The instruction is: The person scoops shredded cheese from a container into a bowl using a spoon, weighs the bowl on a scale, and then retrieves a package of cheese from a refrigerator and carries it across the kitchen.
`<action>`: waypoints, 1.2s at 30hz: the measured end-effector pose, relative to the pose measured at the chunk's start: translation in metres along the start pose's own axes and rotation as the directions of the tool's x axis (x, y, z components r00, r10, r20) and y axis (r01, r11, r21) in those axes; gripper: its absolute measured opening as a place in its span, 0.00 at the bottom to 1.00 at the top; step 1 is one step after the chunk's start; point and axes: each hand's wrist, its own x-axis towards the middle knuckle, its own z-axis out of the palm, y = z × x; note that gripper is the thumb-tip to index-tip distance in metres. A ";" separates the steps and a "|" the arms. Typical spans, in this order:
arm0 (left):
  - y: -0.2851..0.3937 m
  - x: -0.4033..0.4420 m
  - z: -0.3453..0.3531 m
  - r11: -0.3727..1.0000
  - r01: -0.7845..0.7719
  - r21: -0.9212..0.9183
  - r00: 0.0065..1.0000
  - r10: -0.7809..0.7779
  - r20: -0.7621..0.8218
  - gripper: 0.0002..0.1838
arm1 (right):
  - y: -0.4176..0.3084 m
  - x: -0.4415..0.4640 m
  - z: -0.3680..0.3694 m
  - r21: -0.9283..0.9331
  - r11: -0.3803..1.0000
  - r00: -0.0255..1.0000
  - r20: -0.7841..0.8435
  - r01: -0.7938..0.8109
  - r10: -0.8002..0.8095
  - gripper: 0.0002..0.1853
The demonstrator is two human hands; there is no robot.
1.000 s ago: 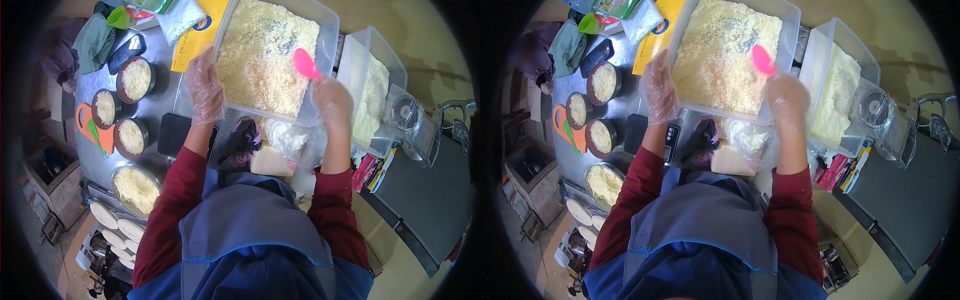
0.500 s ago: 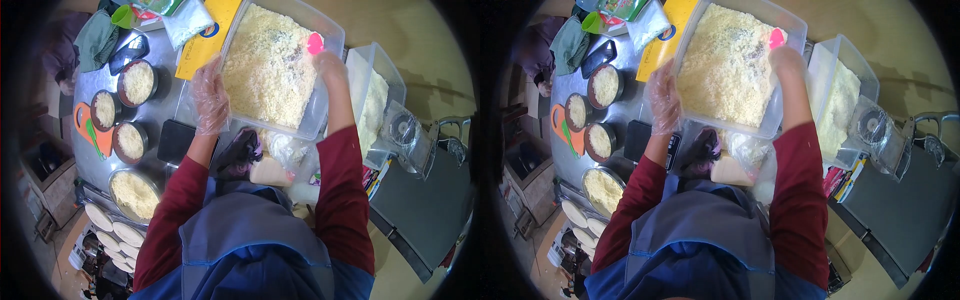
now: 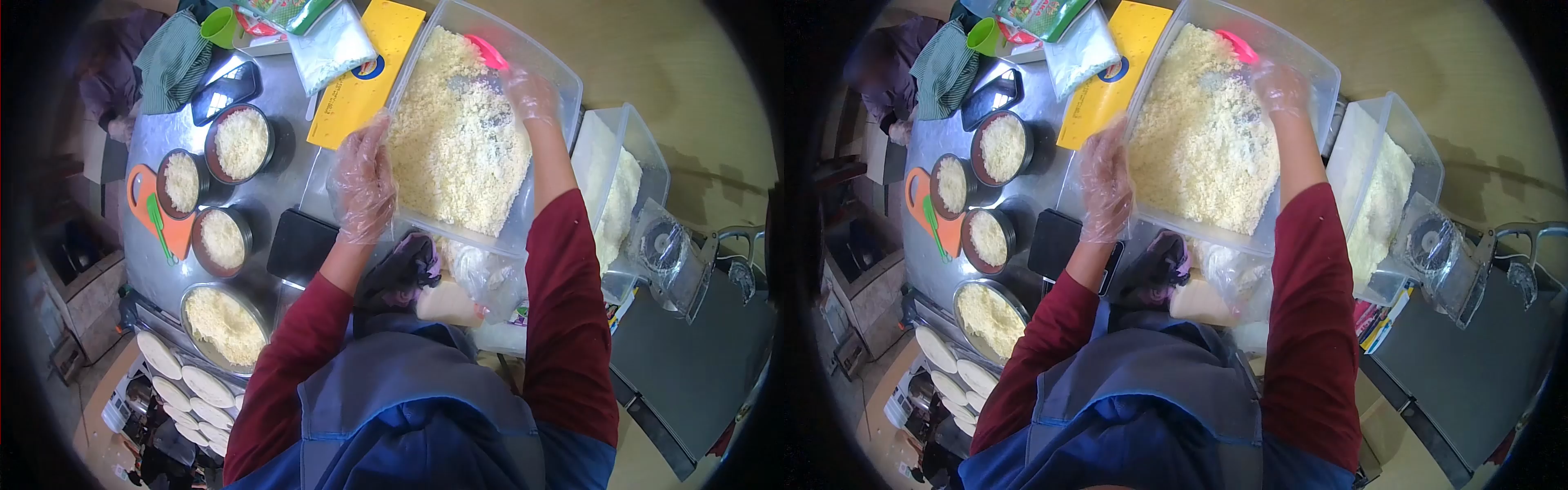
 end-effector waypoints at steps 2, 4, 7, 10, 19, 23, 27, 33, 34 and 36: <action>0.000 -0.001 0.000 1.000 -0.008 -0.001 1.000 0.008 -0.001 0.23 | -0.017 0.002 0.008 0.289 0.936 0.976 -0.150 0.199 -0.161 0.21; -0.003 -0.001 0.001 1.000 -0.016 -0.011 1.000 0.016 -0.010 0.23 | -0.029 -0.007 0.011 0.320 0.918 0.972 -0.057 0.233 -0.227 0.22; -0.001 0.000 0.000 0.999 -0.010 -0.041 1.000 0.009 -0.012 0.23 | -0.033 -0.049 0.011 0.401 0.890 0.954 0.106 0.217 -0.281 0.23; -0.002 -0.002 0.001 0.998 0.001 -0.062 1.000 -0.001 -0.010 0.24 | -0.021 -0.099 0.003 0.331 0.912 0.931 0.184 0.244 -0.316 0.24; -0.002 -0.004 0.001 0.997 0.018 -0.073 1.000 -0.018 0.010 0.27 | 0.013 -0.078 -0.012 -0.044 0.999 0.996 0.083 0.018 -0.015 0.22; -0.005 -0.001 0.003 0.997 -0.029 -0.073 0.999 0.028 -0.015 0.28 | -0.027 -0.135 -0.038 -0.139 0.968 0.944 0.284 0.211 -0.166 0.21; -0.004 -0.004 0.002 0.999 -0.019 -0.051 1.000 0.019 -0.009 0.28 | 0.005 -0.089 -0.071 -0.225 0.973 0.996 0.081 0.061 -0.044 0.17; 0.000 -0.003 0.001 0.999 0.004 -0.052 1.000 -0.003 0.011 0.26 | 0.042 -0.065 -0.013 -0.345 0.932 0.983 0.180 0.108 -0.047 0.15; 0.000 -0.002 0.002 0.999 0.001 -0.044 1.000 -0.001 0.003 0.27 | 0.040 -0.081 -0.017 -0.291 0.949 0.969 0.242 0.123 -0.051 0.15; 0.001 -0.003 0.001 0.999 0.000 -0.043 1.000 0.000 -0.003 0.27 | 0.047 -0.118 -0.013 -0.141 0.972 0.944 0.301 0.186 -0.136 0.16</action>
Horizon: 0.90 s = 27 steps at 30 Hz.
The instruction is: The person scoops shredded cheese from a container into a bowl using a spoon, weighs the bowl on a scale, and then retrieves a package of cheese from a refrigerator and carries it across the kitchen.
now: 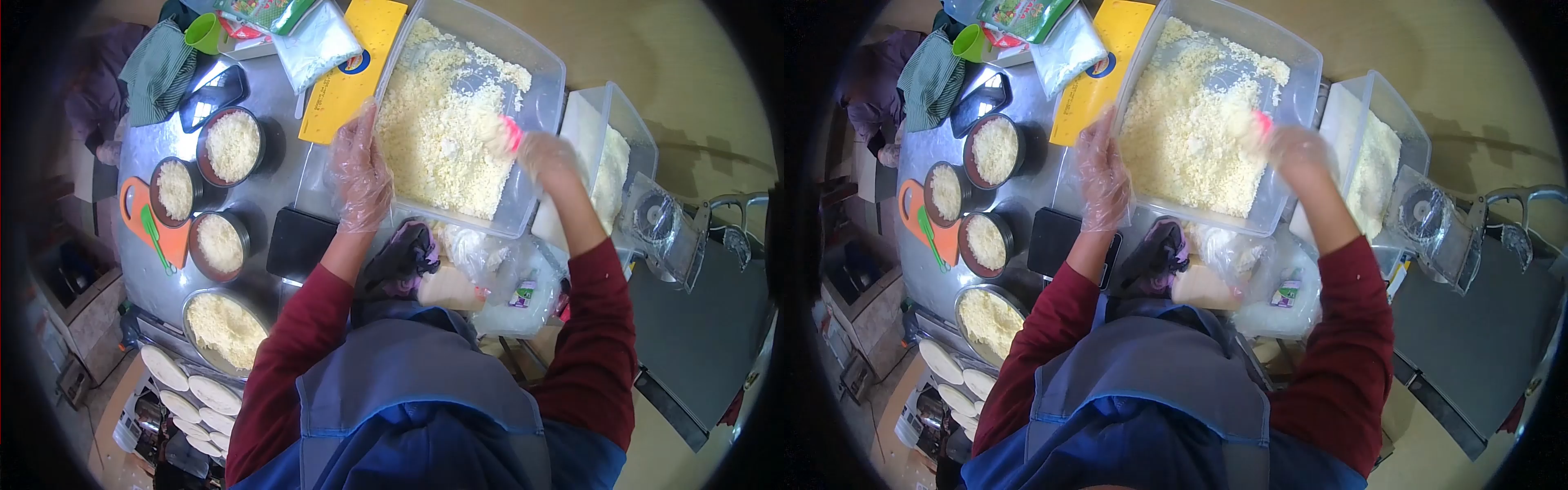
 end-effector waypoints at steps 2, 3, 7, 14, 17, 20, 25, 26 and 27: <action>0.001 0.002 0.000 1.000 0.011 0.016 1.000 -0.011 0.007 0.27 | -0.012 -0.032 0.012 0.008 0.994 0.993 0.046 0.112 -0.113 0.16; 0.000 0.001 0.000 1.000 0.011 0.013 1.000 -0.011 0.003 0.27 | -0.030 -0.044 0.005 -0.055 0.987 0.982 0.121 0.151 -0.144 0.16; -0.002 0.003 0.000 1.000 -0.006 -0.009 1.000 0.006 0.000 0.27 | -0.031 -0.045 -0.034 0.036 0.995 0.994 -0.062 0.090 -0.088 0.19; -0.004 0.001 0.000 0.999 -0.021 0.024 1.000 0.021 0.009 0.27 | -0.037 0.020 -0.008 0.160 0.964 0.969 -0.090 -0.214 0.230 0.20; -0.004 0.001 0.001 1.000 -0.010 0.001 1.000 0.010 0.017 0.26 | -0.072 -0.040 -0.046 0.023 0.999 0.990 0.136 -0.031 0.027 0.18; -0.006 -0.001 0.001 1.000 0.000 0.021 1.000 0.000 0.025 0.26 | -0.040 -0.028 -0.052 0.050 0.995 0.996 -0.023 -0.086 0.087 0.12; -0.006 0.000 0.002 1.000 -0.013 0.021 1.000 0.012 0.020 0.27 | -0.032 -0.012 -0.003 -0.216 0.974 0.997 0.013 -0.067 0.071 0.13; -0.006 0.000 0.001 1.000 0.000 0.024 1.000 0.000 0.029 0.27 | -0.043 -0.033 0.002 -0.285 0.958 0.997 0.073 0.026 -0.005 0.14; -0.005 -0.001 0.001 1.000 0.000 0.024 1.000 -0.001 0.027 0.27 | -0.059 -0.052 -0.006 -0.204 0.979 0.990 0.136 -0.017 0.045 0.14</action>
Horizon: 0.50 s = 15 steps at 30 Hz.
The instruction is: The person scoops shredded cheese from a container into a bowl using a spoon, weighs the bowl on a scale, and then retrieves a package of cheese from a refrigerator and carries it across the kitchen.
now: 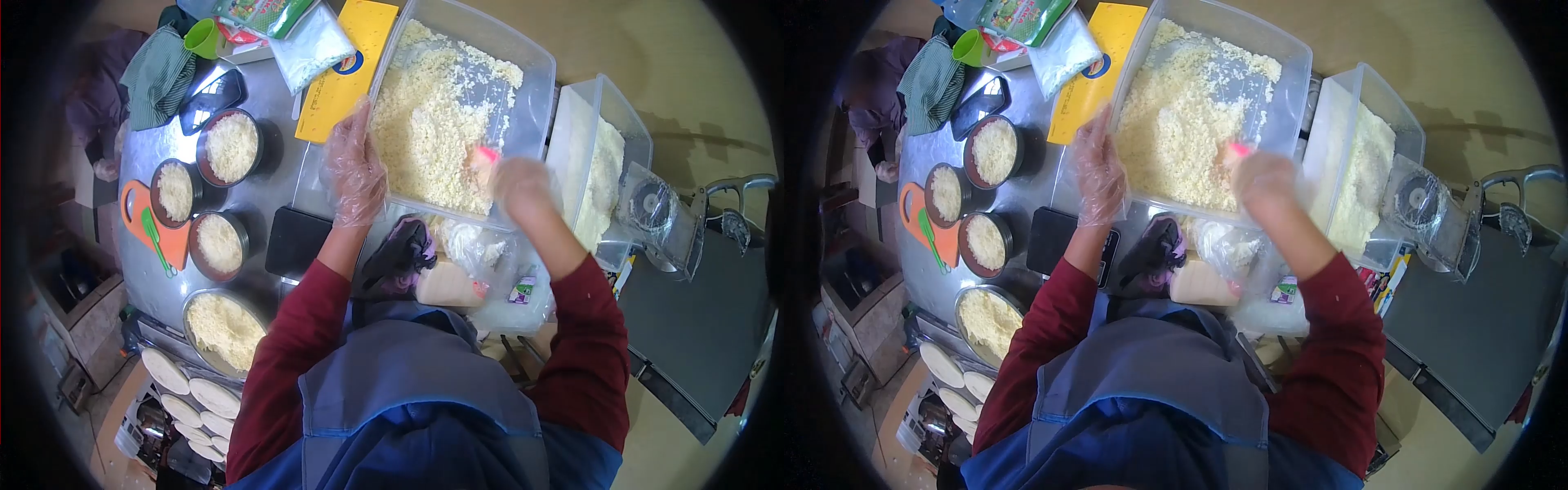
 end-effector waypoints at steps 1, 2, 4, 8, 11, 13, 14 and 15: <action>0.001 0.000 -0.001 1.000 0.005 -0.001 1.000 -0.005 0.007 0.27 | -0.007 -0.014 -0.014 0.086 0.996 0.997 0.074 -0.038 0.032 0.14; 0.001 0.001 0.000 1.000 0.010 -0.001 1.000 -0.010 0.009 0.27 | -0.001 -0.016 -0.026 0.082 0.996 0.997 0.069 -0.038 0.032 0.14; 0.001 0.002 -0.001 1.000 -0.008 0.004 1.000 0.008 -0.005 0.27 | 0.017 -0.020 -0.035 0.138 0.990 1.000 -0.017 0.016 -0.014 0.13; -0.002 0.001 0.001 1.000 -0.005 0.030 1.000 0.005 -0.002 0.27 | 0.058 0.072 -0.045 0.022 0.982 0.906 -0.384 -0.186 0.180 0.11; 0.000 0.001 0.000 0.999 -0.016 0.045 1.000 0.016 -0.001 0.27 | 0.059 0.122 -0.030 0.045 0.973 0.872 -0.434 -0.228 0.225 0.10; 0.003 0.001 -0.002 1.000 0.001 0.031 1.000 -0.001 0.006 0.27 | 0.046 0.114 -0.017 0.034 0.975 0.867 -0.452 -0.218 0.210 0.12; 0.003 0.001 -0.002 1.000 0.024 0.016 1.000 -0.024 0.009 0.26 | 0.043 0.104 -0.013 0.101 0.984 0.918 -0.355 -0.149 0.175 0.14; 0.003 0.000 -0.002 0.999 0.029 0.018 1.000 -0.029 0.012 0.26 | 0.040 0.084 -0.014 0.175 0.981 0.958 -0.254 -0.086 0.129 0.16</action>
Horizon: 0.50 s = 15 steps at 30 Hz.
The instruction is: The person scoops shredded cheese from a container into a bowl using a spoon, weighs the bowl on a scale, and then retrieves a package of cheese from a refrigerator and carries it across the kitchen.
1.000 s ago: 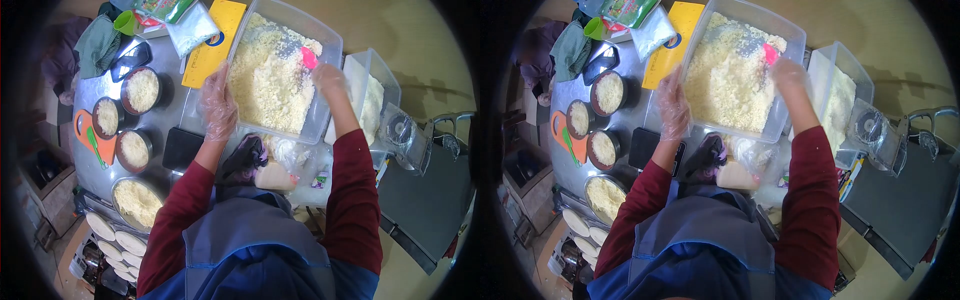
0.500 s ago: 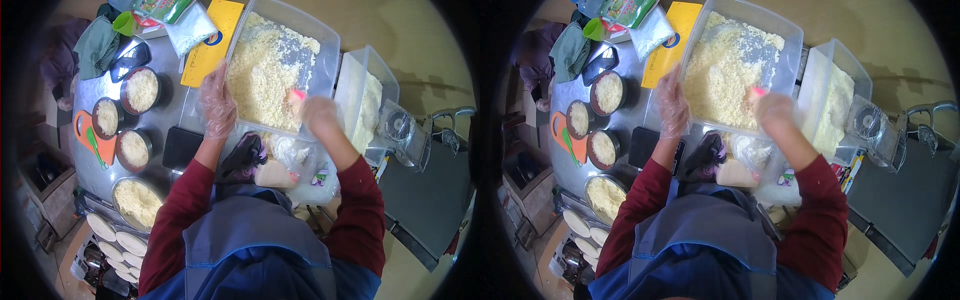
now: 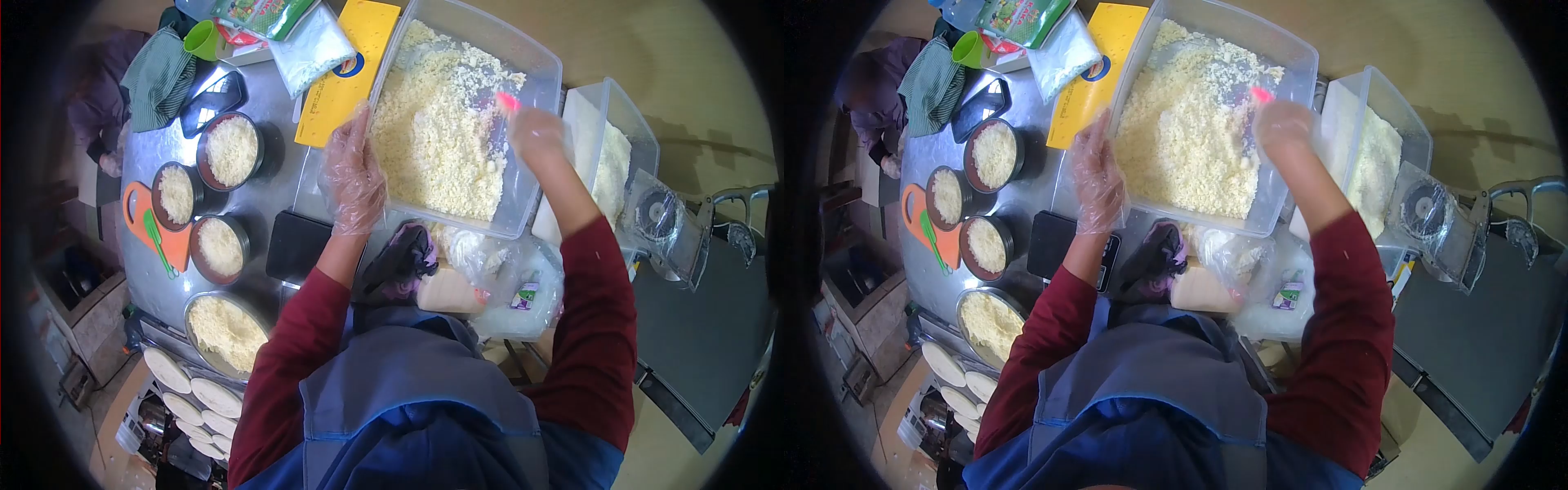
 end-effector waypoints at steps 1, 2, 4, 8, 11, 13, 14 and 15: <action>-0.001 0.000 0.000 1.000 -0.008 0.012 1.000 0.008 -0.003 0.26 | 0.002 -0.022 -0.016 0.022 0.996 0.989 0.117 0.091 -0.093 0.18; -0.001 0.001 0.000 1.000 -0.018 0.023 1.000 0.018 -0.007 0.26 | 0.004 -0.039 -0.029 0.055 0.983 0.956 0.229 0.176 -0.184 0.20; 0.005 0.001 -0.002 0.999 0.020 -0.028 0.999 -0.019 0.026 0.26 | 0.006 -0.051 -0.011 0.206 0.977 0.946 0.304 0.049 -0.112 0.20; 0.004 0.001 -0.001 0.995 0.063 -0.078 0.996 -0.058 0.060 0.26 | -0.028 -0.061 0.028 0.333 0.927 0.958 0.158 0.175 -0.238 0.19; 0.001 0.002 0.001 0.998 -0.058 -0.014 0.998 0.058 -0.023 0.27 | -0.048 -0.081 -0.029 0.378 0.921 0.996 -0.008 0.090 -0.094 0.18; 0.001 0.001 0.000 0.999 -0.042 -0.005 0.999 0.042 -0.019 0.26 | -0.049 -0.081 -0.047 0.416 0.908 0.998 0.020 0.051 -0.065 0.22; 0.002 0.001 0.000 1.000 -0.029 0.002 0.999 0.029 -0.017 0.26 | -0.049 -0.073 -0.034 0.418 0.907 0.998 0.021 0.049 -0.064 0.22; 0.002 0.000 0.000 1.000 -0.029 0.004 0.999 0.029 -0.014 0.26 | -0.052 -0.059 -0.010 0.496 0.855 0.980 0.036 0.151 -0.194 0.23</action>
